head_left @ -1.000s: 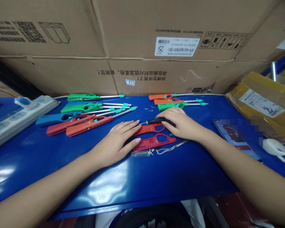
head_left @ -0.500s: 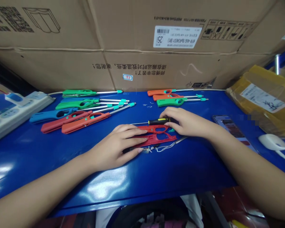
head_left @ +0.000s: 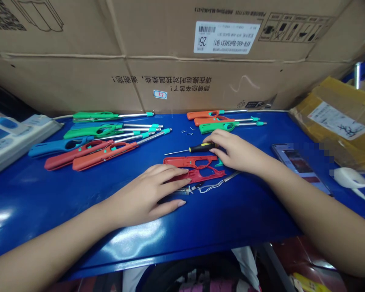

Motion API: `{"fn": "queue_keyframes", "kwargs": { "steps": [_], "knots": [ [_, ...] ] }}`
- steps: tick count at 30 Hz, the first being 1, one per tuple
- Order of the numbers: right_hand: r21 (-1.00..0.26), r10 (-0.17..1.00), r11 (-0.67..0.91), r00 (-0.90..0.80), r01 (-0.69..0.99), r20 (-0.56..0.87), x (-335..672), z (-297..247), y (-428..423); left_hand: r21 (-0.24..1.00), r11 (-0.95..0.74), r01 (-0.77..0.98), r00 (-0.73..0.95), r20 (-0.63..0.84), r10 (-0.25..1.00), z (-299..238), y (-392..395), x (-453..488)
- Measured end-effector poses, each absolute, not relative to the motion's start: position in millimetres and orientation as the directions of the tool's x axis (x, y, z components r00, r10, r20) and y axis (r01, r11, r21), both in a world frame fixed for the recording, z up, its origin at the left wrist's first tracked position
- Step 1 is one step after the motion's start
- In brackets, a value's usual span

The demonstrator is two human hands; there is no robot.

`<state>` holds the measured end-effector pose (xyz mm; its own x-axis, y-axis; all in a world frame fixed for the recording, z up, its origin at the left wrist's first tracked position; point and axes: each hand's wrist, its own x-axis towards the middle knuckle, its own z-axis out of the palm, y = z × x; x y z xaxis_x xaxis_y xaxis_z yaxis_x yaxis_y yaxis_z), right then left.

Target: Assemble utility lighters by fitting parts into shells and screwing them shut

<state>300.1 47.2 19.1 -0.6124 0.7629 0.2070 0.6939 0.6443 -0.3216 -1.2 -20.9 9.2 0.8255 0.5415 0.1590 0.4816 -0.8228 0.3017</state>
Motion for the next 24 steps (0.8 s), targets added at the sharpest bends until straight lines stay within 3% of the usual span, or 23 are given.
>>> {"fn": "queue_keyframes", "kwargs": {
  "steps": [6,24],
  "knots": [
    [-0.236,0.702,0.711,-0.652,0.662,0.286,295,27,40,0.318,-0.833,0.453,0.839,0.164,0.519,8,-19,-1],
    [-0.257,0.648,0.762,-0.691,0.595,0.321,287,18,41,0.337,-0.88,0.336,0.864,0.262,0.43,11,-22,2]
  ]
}}
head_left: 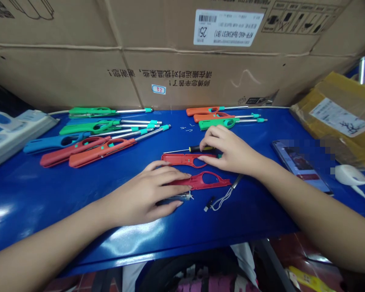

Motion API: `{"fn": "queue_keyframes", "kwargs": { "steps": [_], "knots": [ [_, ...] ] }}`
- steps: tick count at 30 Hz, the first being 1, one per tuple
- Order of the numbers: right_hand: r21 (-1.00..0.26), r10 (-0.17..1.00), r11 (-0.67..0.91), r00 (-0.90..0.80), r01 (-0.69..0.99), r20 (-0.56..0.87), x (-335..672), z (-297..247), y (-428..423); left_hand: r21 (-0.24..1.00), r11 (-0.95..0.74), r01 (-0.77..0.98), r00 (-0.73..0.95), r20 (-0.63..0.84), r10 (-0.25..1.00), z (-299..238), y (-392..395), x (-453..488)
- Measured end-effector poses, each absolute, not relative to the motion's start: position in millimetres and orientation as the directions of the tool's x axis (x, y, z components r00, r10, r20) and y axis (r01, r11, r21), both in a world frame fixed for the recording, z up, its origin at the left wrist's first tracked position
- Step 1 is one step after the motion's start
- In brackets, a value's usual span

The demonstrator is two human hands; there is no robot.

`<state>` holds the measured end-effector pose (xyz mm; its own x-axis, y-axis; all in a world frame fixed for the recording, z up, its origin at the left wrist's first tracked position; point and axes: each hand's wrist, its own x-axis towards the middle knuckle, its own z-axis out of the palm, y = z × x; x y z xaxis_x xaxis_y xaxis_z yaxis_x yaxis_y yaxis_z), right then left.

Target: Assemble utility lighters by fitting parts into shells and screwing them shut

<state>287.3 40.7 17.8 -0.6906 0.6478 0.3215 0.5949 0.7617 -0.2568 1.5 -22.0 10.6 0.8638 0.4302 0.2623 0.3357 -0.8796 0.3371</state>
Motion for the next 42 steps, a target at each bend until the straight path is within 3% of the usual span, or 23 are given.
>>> {"fn": "queue_keyframes", "kwargs": {
  "steps": [4,8,13,20,24,29,33,38,42],
  "knots": [
    [-0.25,0.636,0.772,-0.705,0.585,0.314,289,19,42,0.334,-0.88,0.336,0.861,0.271,0.431,12,-24,1],
    [-0.339,0.646,0.761,-0.7,0.554,0.304,295,31,39,0.322,-0.865,0.386,0.839,0.267,0.474,15,-25,1],
    [-0.431,0.645,0.722,-0.751,0.541,0.14,300,52,27,0.3,-0.857,0.418,0.829,0.261,0.495,18,-29,3],
    [-0.31,0.629,0.747,-0.776,0.588,0.043,298,56,19,0.284,-0.868,0.406,0.837,0.266,0.479,13,-28,2],
    [-0.318,0.654,0.714,-0.757,0.623,-0.015,302,63,19,0.305,-0.859,0.412,0.834,0.255,0.49,12,-28,3],
    [-0.338,0.678,0.612,-0.694,0.715,-0.242,313,73,16,0.36,-0.833,0.419,0.828,0.225,0.514,16,-32,6],
    [-0.344,0.635,0.569,-0.665,0.747,-0.393,323,79,14,0.46,-0.765,0.451,0.773,0.227,0.593,21,-29,3],
    [-0.301,0.611,0.514,-0.589,0.803,-0.528,332,79,14,0.492,-0.648,0.581,0.585,0.302,0.753,19,-18,-3],
    [-0.325,0.595,0.541,-0.626,0.776,-0.504,333,70,16,0.524,-0.566,0.636,0.49,0.291,0.821,13,-11,-6]
  ]
}}
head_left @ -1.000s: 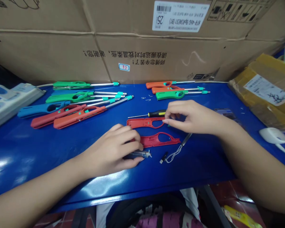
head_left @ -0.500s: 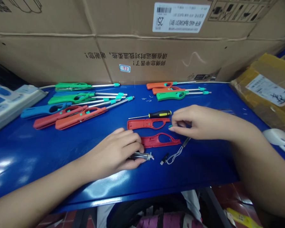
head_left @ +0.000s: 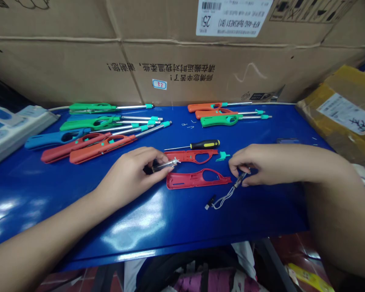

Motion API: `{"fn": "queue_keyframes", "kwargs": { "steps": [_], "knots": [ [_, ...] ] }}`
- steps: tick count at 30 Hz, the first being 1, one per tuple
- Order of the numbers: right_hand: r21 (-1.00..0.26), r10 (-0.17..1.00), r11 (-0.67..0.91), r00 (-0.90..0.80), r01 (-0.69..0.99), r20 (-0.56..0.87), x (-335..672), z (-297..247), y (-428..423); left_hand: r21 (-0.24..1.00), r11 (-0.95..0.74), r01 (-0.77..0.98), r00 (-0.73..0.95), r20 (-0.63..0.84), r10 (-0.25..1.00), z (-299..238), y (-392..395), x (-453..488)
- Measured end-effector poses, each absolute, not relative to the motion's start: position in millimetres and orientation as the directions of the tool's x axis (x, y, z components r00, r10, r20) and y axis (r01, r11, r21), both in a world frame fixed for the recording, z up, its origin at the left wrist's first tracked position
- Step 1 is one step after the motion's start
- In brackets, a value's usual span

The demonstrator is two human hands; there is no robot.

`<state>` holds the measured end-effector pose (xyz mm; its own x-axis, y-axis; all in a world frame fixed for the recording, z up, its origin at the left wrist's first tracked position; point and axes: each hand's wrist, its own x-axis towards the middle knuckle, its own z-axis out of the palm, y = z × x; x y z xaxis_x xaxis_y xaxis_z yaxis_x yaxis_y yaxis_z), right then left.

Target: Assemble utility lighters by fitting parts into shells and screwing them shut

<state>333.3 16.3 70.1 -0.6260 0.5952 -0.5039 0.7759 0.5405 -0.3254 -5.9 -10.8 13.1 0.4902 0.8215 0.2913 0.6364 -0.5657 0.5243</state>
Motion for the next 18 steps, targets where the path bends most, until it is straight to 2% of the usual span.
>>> {"fn": "queue_keyframes", "kwargs": {
  "steps": [4,9,13,15,18],
  "knots": [
    [-0.4,0.555,0.601,-0.721,0.693,-0.415,331,72,16,0.539,-0.544,0.643,0.481,0.269,0.835,10,-7,-8],
    [-0.541,0.523,0.639,-0.824,0.547,-0.217,321,81,14,0.561,-0.551,0.618,0.487,0.278,0.828,9,-6,-7],
    [-0.575,0.594,0.62,-0.798,0.534,-0.101,307,75,8,0.572,-0.563,0.596,0.444,0.349,0.825,13,-9,-3],
    [-0.574,0.658,0.6,-0.752,0.557,-0.042,299,69,5,0.617,-0.582,0.53,0.445,0.381,0.81,17,-11,-2],
    [-0.599,0.677,0.586,-0.736,0.546,-0.009,289,58,1,0.674,-0.614,0.411,0.508,0.389,0.768,22,-16,-2]
  ]
}}
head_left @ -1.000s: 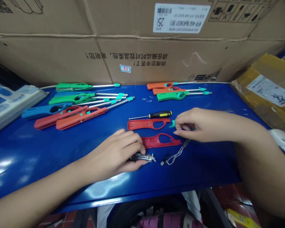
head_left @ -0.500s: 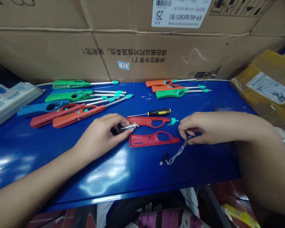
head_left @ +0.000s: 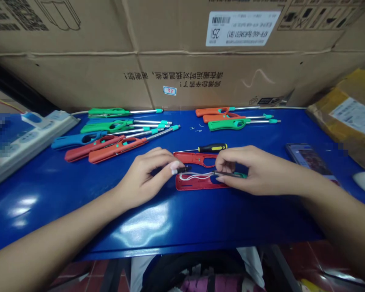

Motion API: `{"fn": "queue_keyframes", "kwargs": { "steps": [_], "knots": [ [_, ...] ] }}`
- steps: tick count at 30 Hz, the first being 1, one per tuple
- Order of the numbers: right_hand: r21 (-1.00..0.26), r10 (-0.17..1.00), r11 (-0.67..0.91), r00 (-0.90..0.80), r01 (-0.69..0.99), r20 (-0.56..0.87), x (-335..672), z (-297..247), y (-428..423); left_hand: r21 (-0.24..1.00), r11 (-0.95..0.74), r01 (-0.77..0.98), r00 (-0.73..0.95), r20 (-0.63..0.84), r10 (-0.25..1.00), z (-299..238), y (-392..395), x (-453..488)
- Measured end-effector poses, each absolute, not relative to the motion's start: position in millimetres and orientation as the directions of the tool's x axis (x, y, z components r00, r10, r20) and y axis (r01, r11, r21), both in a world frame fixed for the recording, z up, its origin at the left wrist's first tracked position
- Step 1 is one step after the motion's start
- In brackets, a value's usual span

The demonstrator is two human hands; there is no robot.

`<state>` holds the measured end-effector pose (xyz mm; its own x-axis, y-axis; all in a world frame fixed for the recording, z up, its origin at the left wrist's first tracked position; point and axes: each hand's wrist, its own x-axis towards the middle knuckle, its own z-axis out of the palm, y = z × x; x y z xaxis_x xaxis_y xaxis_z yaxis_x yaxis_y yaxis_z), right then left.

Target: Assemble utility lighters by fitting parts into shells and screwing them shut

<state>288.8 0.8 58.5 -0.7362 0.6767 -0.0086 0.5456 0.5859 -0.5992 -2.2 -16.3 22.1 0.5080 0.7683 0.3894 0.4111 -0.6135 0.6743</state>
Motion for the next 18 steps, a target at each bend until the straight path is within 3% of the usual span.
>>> {"fn": "queue_keyframes", "kwargs": {
  "steps": [6,18],
  "knots": [
    [-0.611,0.667,0.586,-0.745,0.533,-0.011,287,47,1,0.686,-0.628,0.368,0.593,0.348,0.726,21,-22,-1],
    [-0.577,0.67,0.663,-0.721,0.476,0.175,289,42,4,0.477,-0.731,0.489,0.634,0.38,0.673,15,-21,2]
  ]
}}
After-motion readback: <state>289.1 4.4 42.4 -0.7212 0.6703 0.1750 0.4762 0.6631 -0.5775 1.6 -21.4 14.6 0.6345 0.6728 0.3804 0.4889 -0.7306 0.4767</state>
